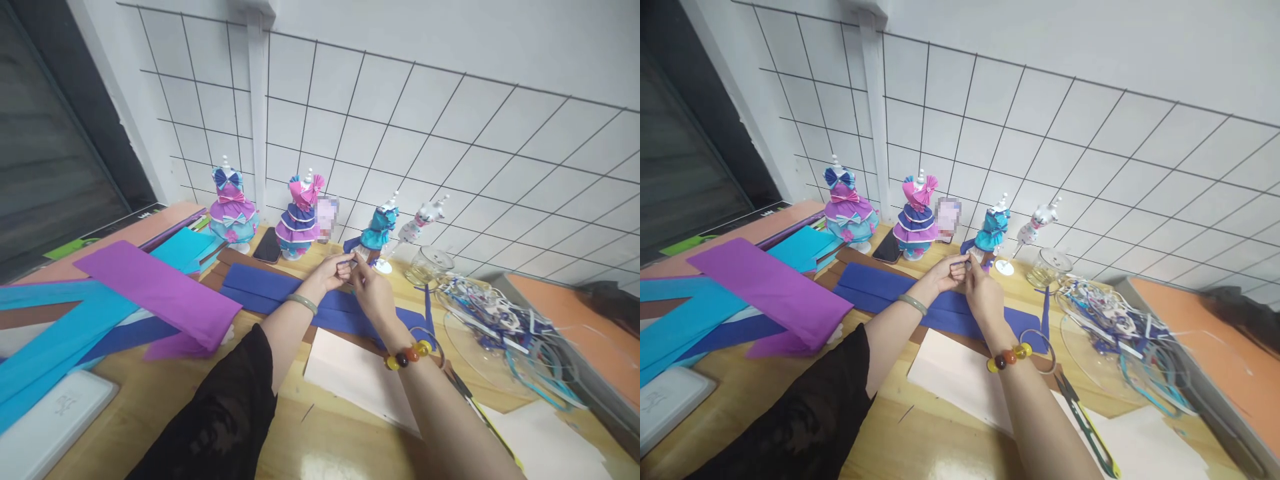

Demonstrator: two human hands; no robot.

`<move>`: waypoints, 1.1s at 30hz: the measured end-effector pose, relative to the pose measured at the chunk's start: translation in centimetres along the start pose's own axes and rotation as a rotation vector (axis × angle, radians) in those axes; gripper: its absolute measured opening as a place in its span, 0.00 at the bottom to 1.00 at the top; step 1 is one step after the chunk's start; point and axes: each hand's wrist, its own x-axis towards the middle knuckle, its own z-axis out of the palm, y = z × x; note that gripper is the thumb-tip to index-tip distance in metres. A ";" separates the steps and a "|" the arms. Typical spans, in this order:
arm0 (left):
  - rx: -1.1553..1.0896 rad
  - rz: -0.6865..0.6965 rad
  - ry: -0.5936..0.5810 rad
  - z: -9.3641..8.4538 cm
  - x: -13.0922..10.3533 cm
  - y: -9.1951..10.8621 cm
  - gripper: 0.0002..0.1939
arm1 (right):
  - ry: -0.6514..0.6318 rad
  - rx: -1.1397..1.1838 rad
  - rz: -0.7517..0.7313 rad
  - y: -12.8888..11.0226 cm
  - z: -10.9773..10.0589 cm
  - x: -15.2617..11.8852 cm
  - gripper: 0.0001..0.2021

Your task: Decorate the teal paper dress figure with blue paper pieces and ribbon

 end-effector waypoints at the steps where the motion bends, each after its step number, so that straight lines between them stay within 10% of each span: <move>1: -0.002 -0.007 0.000 0.1 -0.1 0.0 0.09 | 0.007 0.033 0.006 0.1 0.1 0.0 0.23; 12: 0.027 -0.009 0.024 0.4 -0.4 0.1 0.10 | -0.028 1.313 0.416 0.7 0.0 0.8 0.27; 20: 0.158 0.094 0.115 0.5 -0.3 -0.2 0.07 | 0.036 1.058 0.365 0.5 -0.5 0.3 0.15; 33: 0.412 0.272 0.212 1.0 -0.4 -0.9 0.13 | -0.009 0.788 0.274 -1.1 -0.6 1.4 0.24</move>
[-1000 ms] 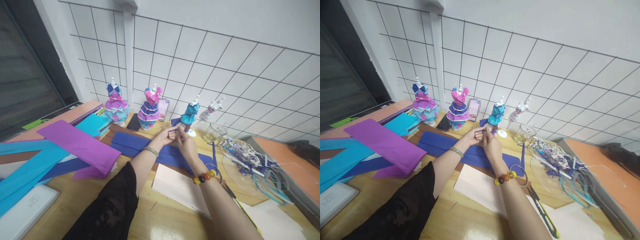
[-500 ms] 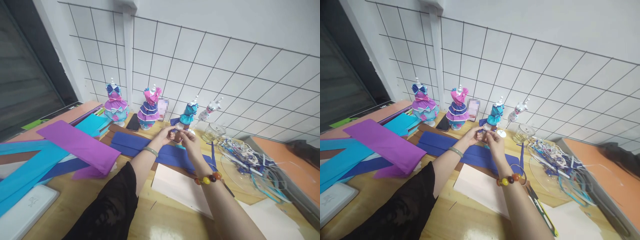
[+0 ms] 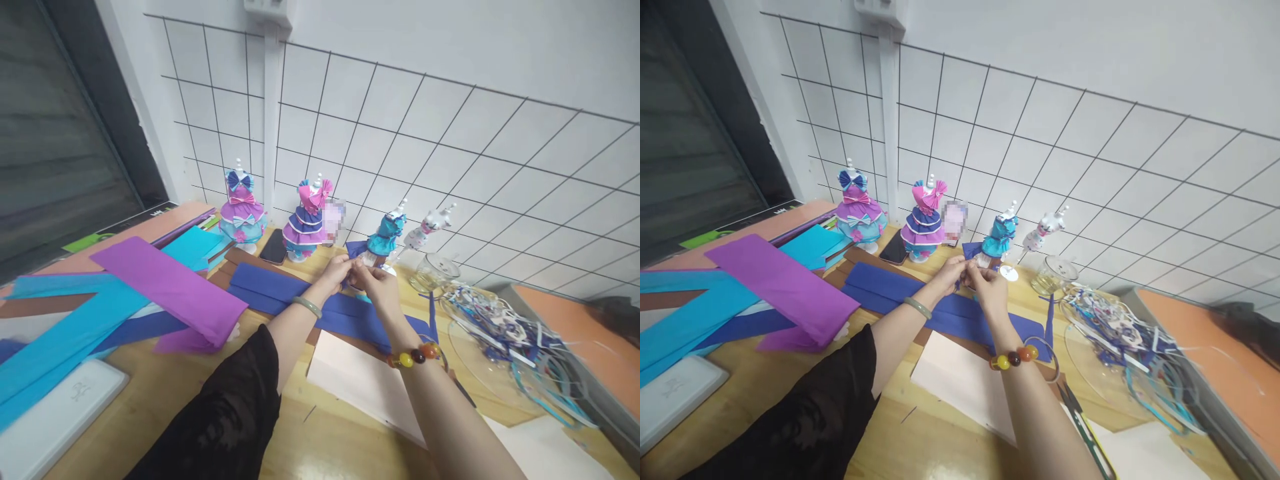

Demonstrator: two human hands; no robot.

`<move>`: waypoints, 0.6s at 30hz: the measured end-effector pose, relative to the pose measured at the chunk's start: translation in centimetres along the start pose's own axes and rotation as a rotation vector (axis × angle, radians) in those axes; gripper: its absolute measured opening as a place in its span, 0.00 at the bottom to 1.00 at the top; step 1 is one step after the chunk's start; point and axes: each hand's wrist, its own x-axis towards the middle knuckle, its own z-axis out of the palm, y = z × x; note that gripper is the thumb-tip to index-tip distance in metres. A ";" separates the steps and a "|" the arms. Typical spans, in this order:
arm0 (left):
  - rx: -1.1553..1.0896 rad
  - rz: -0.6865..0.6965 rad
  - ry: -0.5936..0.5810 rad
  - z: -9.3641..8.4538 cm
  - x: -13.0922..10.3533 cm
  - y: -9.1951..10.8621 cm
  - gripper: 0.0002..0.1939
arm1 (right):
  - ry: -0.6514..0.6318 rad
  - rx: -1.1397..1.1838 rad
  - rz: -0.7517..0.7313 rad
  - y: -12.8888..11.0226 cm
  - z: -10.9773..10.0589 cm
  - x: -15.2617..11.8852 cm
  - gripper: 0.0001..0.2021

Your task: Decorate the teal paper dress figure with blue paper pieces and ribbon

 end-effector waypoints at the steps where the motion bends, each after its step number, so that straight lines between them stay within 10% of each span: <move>1: 0.009 0.002 0.001 0.0 0.1 -0.1 0.14 | -0.012 -0.010 -0.017 0.1 0.1 0.0 0.23; 9: 0.026 -0.030 -0.030 -0.3 0.2 -0.3 0.15 | 0.098 -0.051 -0.024 1.9 -0.9 -1.7 0.19; 18: -0.096 -0.073 -0.104 -0.5 -0.1 0.2 0.13 | -0.239 -0.250 -0.018 4.9 0.7 -3.4 0.07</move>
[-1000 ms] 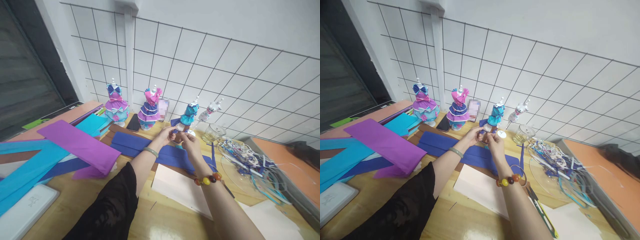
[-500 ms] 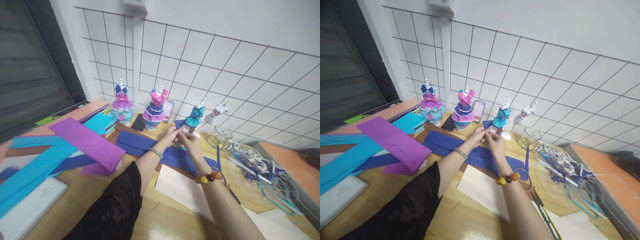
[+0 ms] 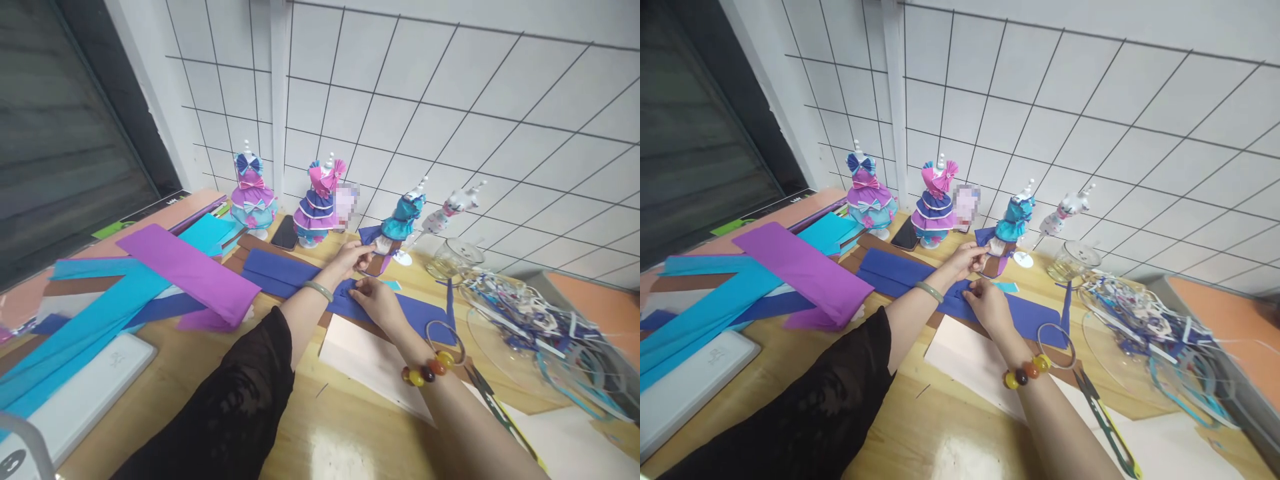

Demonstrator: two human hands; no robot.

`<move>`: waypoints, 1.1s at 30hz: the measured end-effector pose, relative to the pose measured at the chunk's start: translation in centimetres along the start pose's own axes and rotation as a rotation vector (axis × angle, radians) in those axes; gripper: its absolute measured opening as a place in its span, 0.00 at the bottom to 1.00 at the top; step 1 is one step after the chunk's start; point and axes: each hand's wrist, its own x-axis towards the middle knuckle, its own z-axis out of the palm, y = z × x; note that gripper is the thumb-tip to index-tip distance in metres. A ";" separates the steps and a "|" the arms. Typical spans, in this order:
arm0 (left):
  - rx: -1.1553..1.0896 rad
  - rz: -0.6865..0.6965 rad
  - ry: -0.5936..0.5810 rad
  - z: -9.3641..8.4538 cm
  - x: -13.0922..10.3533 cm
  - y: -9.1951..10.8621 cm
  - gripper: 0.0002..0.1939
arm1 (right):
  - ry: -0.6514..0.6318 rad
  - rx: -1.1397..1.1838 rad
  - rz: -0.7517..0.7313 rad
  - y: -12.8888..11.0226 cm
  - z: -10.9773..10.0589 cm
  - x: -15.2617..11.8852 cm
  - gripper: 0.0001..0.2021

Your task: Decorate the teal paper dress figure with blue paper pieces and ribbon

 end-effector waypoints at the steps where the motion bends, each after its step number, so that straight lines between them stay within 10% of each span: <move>1: -0.023 -0.009 -0.004 0.0 0.0 0.0 0.13 | -0.019 0.016 0.018 0.1 0.5 0.2 0.08; 13: -0.150 -0.113 -0.052 -0.1 -0.1 0.4 0.12 | -0.142 0.265 0.093 -0.2 0.3 0.2 0.03; 33: -0.335 -0.082 -0.002 0.0 0.2 0.0 0.11 | 0.028 0.703 0.131 -2.0 -4.5 0.6 0.22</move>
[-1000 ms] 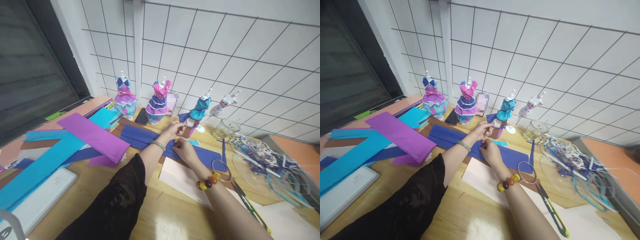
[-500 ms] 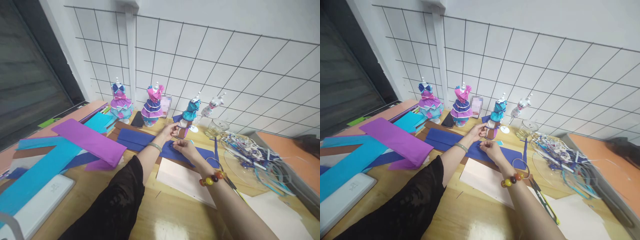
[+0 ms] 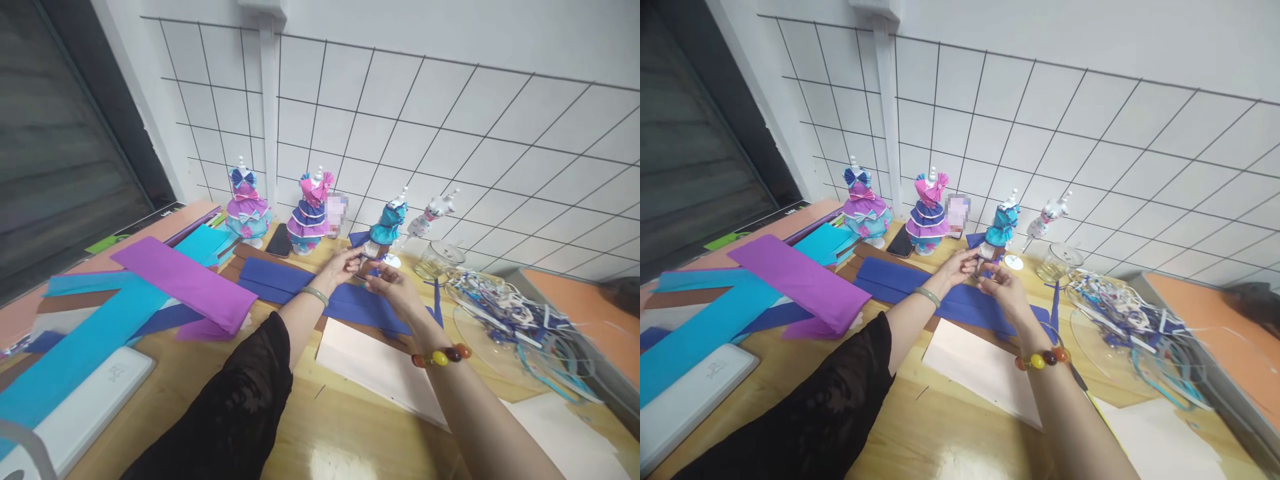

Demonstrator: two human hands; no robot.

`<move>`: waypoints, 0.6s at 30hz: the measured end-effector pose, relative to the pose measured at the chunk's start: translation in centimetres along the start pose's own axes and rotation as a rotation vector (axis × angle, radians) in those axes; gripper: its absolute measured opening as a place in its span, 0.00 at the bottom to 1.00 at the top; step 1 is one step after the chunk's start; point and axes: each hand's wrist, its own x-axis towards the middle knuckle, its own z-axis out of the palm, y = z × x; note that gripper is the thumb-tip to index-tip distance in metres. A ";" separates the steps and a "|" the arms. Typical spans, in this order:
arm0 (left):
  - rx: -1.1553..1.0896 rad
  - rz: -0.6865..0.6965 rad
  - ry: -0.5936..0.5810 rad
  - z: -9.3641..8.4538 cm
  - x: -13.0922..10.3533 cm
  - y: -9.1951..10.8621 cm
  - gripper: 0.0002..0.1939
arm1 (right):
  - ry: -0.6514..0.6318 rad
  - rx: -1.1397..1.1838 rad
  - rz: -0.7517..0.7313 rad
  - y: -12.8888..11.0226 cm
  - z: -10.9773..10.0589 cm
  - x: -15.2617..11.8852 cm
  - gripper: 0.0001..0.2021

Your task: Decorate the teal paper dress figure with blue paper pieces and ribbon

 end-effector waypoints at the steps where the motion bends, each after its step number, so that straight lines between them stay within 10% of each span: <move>1: -0.005 -0.002 -0.003 0.0 0.0 0.0 0.11 | -0.006 0.001 0.009 0.1 0.0 0.1 0.21; 18: 0.020 0.059 -0.066 0.2 0.0 -0.4 0.16 | 0.046 -0.011 0.041 0.5 0.5 1.2 0.19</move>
